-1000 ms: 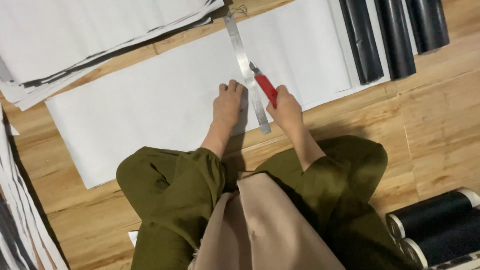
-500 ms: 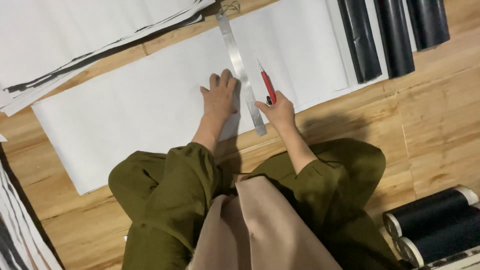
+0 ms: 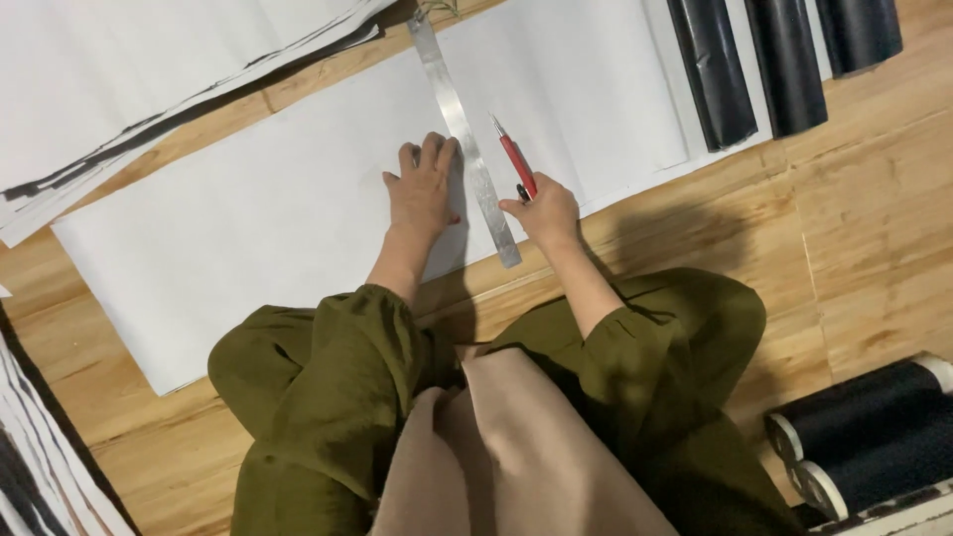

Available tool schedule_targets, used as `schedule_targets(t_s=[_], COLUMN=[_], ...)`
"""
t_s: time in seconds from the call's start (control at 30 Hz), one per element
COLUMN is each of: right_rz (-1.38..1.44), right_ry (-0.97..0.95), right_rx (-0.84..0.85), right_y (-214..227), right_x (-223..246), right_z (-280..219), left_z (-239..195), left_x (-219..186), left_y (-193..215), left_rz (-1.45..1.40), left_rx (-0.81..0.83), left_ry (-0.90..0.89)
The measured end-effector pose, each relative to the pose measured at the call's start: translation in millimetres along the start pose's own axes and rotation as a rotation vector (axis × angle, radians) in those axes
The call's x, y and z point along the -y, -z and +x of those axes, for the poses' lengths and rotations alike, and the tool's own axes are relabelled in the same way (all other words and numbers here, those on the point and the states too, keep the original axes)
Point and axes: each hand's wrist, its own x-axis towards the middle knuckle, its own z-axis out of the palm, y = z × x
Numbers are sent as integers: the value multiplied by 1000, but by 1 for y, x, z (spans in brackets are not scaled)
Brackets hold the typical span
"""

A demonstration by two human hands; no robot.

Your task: Trimming a large sheet of paper using a metal ruler and a utility knife while sitting on the floor.

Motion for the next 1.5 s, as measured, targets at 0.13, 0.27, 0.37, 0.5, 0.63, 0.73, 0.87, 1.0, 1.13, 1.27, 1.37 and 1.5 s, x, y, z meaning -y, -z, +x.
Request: schedule_targets(t_s=[0.13,0.27,0.37,0.5,0.63,0.73,0.87,1.0,1.13,1.27,1.37,1.5], right_rz=[6,36,49,74,82,131,180,183,126,86,70,-146], right_ry=[-15,-33,-31,-35,-37,-58,-77,-73,-54,-58,-58,-59], right_rx=[26,40,50,50,62,85,91,100,92,74,63,71], right_y=[0,2,4,8,9,17,16,23,16,10,6,-1], right_x=[-2,1,4,11,11,20,21,31,25,19,12,7], right_z=[3,3,3,3,-2,-8,-10,-13,-7,-3,2,5], left_z=[1,-2,0,1,-1,-2,-3,-2,0,7,4,16], left_x=[-1,-2,-1,-2,-1,-2,-1,-1,1,4,6,22], left_y=[0,5,5,11,10,13,16,17,15,7,12,-28], left_rz=[8,25,26,37,38,62,44,40,67,88,40,69], left_rx=[15,19,17,15,16,31,36,39,32,4,-60,-331], left_ry=[17,10,10,13,0,1,-12,-10,-15,-29,-47,-186])
